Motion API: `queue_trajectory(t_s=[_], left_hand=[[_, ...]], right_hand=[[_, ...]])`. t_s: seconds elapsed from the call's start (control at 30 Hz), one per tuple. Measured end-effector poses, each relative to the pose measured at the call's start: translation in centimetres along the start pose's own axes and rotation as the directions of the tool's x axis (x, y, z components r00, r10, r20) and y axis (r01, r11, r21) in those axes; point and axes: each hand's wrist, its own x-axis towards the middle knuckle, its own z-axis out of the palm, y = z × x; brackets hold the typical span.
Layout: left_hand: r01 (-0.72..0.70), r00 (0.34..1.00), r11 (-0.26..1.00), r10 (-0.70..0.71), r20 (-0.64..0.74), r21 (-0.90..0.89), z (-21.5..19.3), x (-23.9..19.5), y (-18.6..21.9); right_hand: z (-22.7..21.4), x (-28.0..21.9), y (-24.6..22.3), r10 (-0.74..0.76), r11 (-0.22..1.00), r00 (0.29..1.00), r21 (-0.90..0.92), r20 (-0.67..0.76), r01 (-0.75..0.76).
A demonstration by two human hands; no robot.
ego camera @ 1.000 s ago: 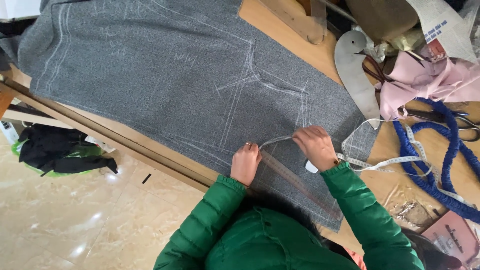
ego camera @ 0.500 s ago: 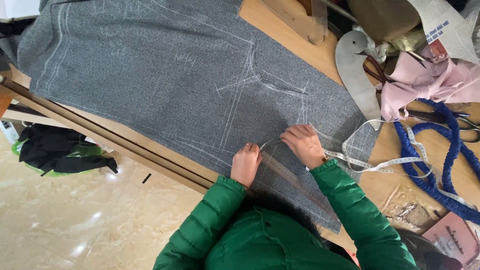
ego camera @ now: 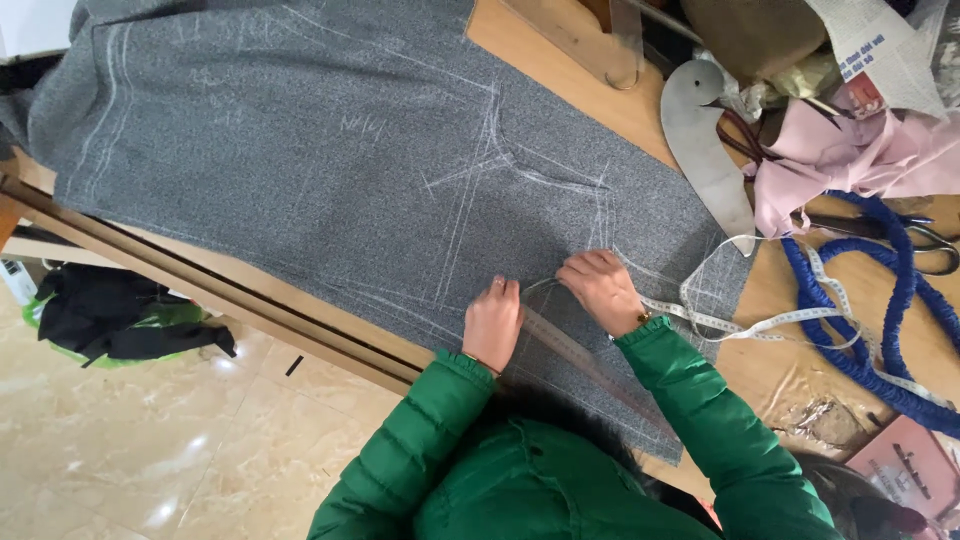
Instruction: Measuring, marking, and cutting fabric pieces according to a pattern on a workbench in a garment factory.
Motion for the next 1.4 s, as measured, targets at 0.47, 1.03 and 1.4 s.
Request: queue_trajectory(t_s=[0.47,1.03,1.4], left_hand=[[-0.299,0.933,0.953,0.301,-0.199,0.042,4.8,5.1,2.2],[-0.313,0.945,0.95,0.311,-0.099,-0.001,1.5,5.6,2.9],[-0.309,0.949,0.951,0.308,-0.064,-0.004,0.8,5.7,3.0]], right_hand=[[2.1,-2.0,1.2,0.1,0.985,0.995,0.14,0.018,-0.102],[-1.8,-6.3,0.9,0.387,0.922,0.916,0.079,-0.108,-0.38],[-2.0,-6.6,0.8,0.435,0.899,0.895,0.105,-0.095,-0.426]])
